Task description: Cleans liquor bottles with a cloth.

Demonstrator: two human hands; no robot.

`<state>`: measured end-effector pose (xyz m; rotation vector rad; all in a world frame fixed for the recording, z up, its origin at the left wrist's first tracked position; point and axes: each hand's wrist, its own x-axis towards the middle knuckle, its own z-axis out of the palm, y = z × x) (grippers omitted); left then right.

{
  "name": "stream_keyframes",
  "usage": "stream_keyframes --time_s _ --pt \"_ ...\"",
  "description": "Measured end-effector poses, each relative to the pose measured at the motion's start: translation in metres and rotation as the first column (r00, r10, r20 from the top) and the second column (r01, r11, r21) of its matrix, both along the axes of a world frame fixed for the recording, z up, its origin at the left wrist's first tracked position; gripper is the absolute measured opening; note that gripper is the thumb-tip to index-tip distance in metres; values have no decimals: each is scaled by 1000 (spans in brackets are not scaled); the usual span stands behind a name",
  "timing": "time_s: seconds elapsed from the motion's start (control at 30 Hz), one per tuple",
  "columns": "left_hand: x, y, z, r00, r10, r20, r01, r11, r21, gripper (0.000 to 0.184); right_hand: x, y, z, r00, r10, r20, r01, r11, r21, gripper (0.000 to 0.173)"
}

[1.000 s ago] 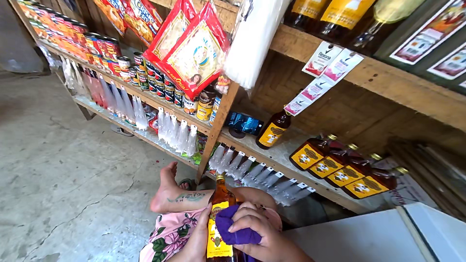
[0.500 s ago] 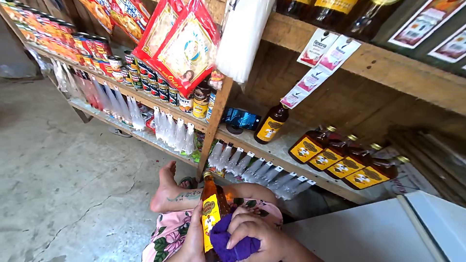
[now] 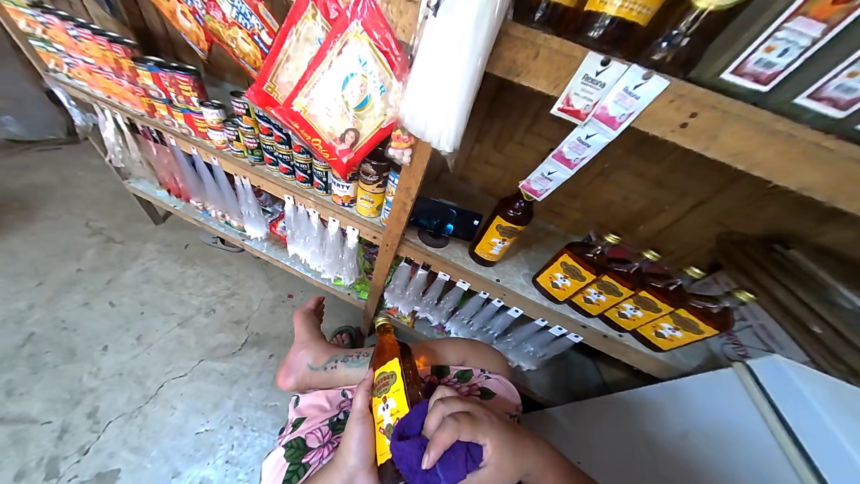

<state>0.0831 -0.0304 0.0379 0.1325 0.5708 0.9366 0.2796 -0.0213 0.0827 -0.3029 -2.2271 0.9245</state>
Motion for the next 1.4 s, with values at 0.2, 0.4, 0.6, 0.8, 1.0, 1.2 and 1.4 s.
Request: stream_keyframes --time_s 0.2,0.4,0.6,0.8,1.0,1.2,1.4 --pt "0 0 -1 1000 15 9 -15 1000 4 70 0 0 0 1000 20 -7 -20 1000 -7 26" --pt "0 0 -2 1000 13 9 -13 1000 -3 70 0 0 1 1000 30 -5 -30 999 -17 25" --pt "0 1 -3 1000 5 16 -5 1000 -2 70 0 0 0 999 33 -3 -33 999 3 24" --pt "-1 1 -6 999 -6 40 6 1000 -1 71 0 -1 1 998 59 -1 -59 998 15 23" --pt "-1 1 -7 999 -4 47 4 1000 -8 72 -1 -1 2 995 97 -13 -97 995 9 22" --pt "-1 2 -7 1000 10 24 -9 1000 -30 70 0 -1 3 993 116 -15 -116 993 3 21" --pt "-2 3 -6 998 9 54 -6 997 -72 72 1 -1 4 992 130 -1 -130 992 4 21"
